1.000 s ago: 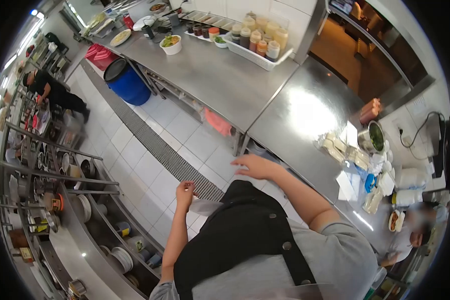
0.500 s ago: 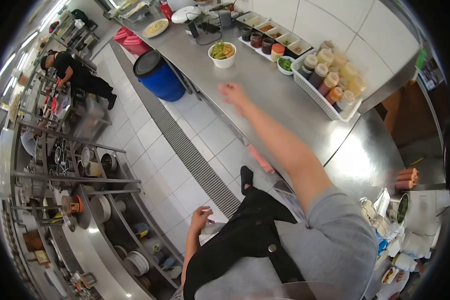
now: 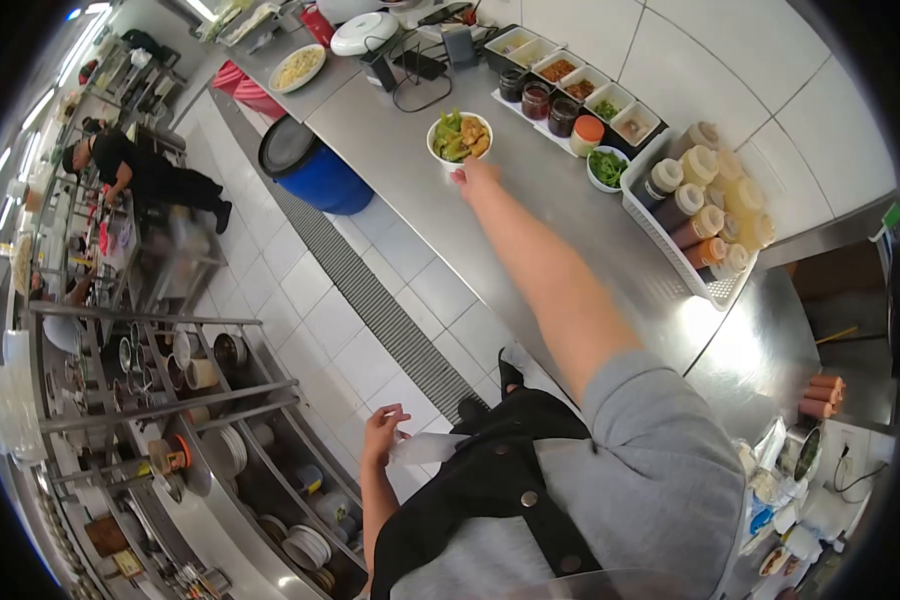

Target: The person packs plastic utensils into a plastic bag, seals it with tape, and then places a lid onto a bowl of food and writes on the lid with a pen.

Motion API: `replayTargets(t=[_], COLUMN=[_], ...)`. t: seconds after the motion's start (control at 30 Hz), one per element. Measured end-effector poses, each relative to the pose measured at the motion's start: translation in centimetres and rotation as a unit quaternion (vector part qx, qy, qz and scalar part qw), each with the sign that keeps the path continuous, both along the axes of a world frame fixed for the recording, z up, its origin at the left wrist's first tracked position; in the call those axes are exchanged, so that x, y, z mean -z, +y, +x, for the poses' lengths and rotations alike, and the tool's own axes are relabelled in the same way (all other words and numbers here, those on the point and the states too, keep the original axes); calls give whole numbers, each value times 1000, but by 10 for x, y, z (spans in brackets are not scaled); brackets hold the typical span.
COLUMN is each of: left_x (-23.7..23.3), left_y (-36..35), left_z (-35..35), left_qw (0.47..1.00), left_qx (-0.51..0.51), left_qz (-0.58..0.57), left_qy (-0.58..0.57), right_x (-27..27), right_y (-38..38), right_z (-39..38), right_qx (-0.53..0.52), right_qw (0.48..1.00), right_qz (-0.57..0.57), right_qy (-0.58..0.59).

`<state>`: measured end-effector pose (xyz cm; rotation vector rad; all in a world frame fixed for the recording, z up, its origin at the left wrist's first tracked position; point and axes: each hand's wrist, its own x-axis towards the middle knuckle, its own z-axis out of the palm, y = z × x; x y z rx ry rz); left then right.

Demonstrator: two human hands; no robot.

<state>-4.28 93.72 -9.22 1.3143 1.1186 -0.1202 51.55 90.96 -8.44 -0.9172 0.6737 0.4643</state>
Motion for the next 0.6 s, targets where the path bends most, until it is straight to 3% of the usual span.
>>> replayTargets(t=[0.17,0.23,0.27,0.47,0.57,0.6], left_x=[5,35,52,39,61,55], left_y=[7,7,9,-12,-20,-32], left_z=[39,57,65,130,160,169], left_qw=[996,991,983,875,794,790], left_qx=[81,110,160,475,591,596], left_qz=[33,40,33,34,36,31], left_qy=[13,-57,-85,-87,-140,-144], right_x=[21,38,26,-33,-29,-29], right_y=[-61,-113,-141,-335,-415,-436], right_z=[-21,-50,-69,-219,-291,-310], right_qx=[-6,-25,-35,57,155,176], right_qw=[999,994,996,973,950,943], right_qz=[-12,38,-26,-211,-264,-279], right_qy=[-46,-102,-79,-75,-61,-53])
